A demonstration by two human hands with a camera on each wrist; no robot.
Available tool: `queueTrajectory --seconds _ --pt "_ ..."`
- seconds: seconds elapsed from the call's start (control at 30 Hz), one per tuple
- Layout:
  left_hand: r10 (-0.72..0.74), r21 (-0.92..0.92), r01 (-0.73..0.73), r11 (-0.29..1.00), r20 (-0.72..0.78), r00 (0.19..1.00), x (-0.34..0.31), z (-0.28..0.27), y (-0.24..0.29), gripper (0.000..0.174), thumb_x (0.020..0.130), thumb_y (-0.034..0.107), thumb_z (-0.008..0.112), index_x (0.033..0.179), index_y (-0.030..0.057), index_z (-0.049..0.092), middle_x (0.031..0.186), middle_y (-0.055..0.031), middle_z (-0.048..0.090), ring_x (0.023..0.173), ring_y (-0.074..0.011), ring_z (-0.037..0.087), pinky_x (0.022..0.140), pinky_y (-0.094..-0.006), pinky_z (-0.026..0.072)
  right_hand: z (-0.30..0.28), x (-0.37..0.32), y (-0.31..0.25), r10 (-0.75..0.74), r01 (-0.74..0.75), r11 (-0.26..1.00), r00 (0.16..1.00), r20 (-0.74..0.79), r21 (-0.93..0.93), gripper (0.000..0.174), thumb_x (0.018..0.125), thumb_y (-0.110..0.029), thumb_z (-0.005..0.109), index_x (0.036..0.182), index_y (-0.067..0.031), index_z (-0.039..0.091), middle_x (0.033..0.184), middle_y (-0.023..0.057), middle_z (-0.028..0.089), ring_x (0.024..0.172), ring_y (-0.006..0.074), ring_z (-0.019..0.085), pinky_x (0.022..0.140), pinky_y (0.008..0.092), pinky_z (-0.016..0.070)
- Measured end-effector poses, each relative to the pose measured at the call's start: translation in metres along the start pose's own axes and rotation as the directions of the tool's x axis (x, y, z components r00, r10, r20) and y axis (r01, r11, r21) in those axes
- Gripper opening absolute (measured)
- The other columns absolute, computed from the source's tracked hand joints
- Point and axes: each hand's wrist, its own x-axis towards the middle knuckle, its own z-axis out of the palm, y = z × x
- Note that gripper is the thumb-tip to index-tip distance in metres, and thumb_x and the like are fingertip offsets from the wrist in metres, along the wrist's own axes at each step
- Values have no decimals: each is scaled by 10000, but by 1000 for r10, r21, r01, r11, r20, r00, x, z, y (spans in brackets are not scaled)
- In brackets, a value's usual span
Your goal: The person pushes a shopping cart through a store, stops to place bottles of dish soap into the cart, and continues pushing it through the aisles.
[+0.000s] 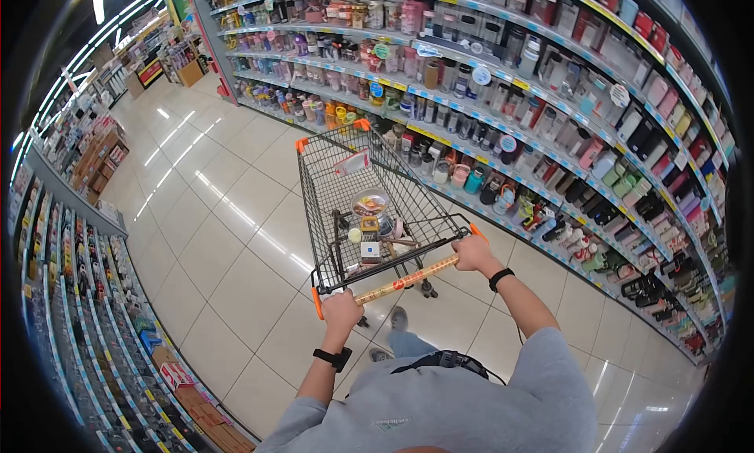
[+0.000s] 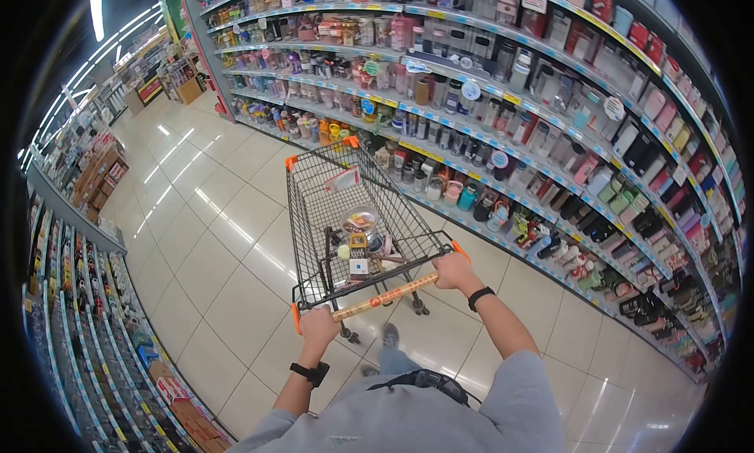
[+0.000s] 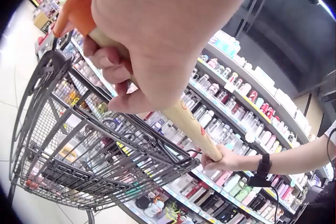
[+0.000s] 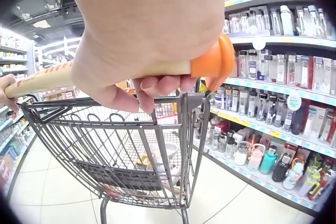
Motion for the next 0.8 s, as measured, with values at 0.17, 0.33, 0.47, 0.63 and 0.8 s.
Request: queueTrajectory --seconds 0.17,0.33,0.47,0.63,0.8 --pt "-24 10 23 1000 23 999 32 -9 -33 206 702 263 689 770 68 684 654 -133 676 620 -306 691 596 -421 539 -6 43 -19 4 -5 1000 1000 25 20 209 604 -232 665 775 -112 662 694 109 674 707 324 674 628 440 532" --pt "0 10 0 1000 7 1000 62 -11 -70 236 702 295 702 767 69 681 651 -154 665 620 -327 683 563 -435 534 -11 85 -38 -38 40 998 999 -38 56 197 588 -224 676 752 -120 644 668 94 656 683 314 660 609 442 512" --pt "1 -4 -1 1000 10 1000 91 -16 -99 204 700 274 684 740 75 660 607 -144 642 575 -332 663 553 -438 528 -18 123 -53 -30 31 998 999 -20 57 179 583 -214 681 731 -125 634 654 90 644 656 314 648 617 442 505" --pt "1 -11 0 1000 26 1000 127 -29 -133 193 710 269 675 726 78 650 584 -129 630 544 -323 649 536 -430 519 -20 177 -67 -39 32 996 997 73 88 218 599 -228 676 778 -109 644 729 99 673 723 332 670 661 446 530" --pt "-4 -39 3 999 -32 999 163 -26 -177 181 711 255 678 708 79 635 562 -121 617 510 -313 633 512 -417 508 -31 224 -91 -63 60 992 998 26 109 202 597 -221 676 760 -108 639 712 107 667 696 331 663 653 451 525"
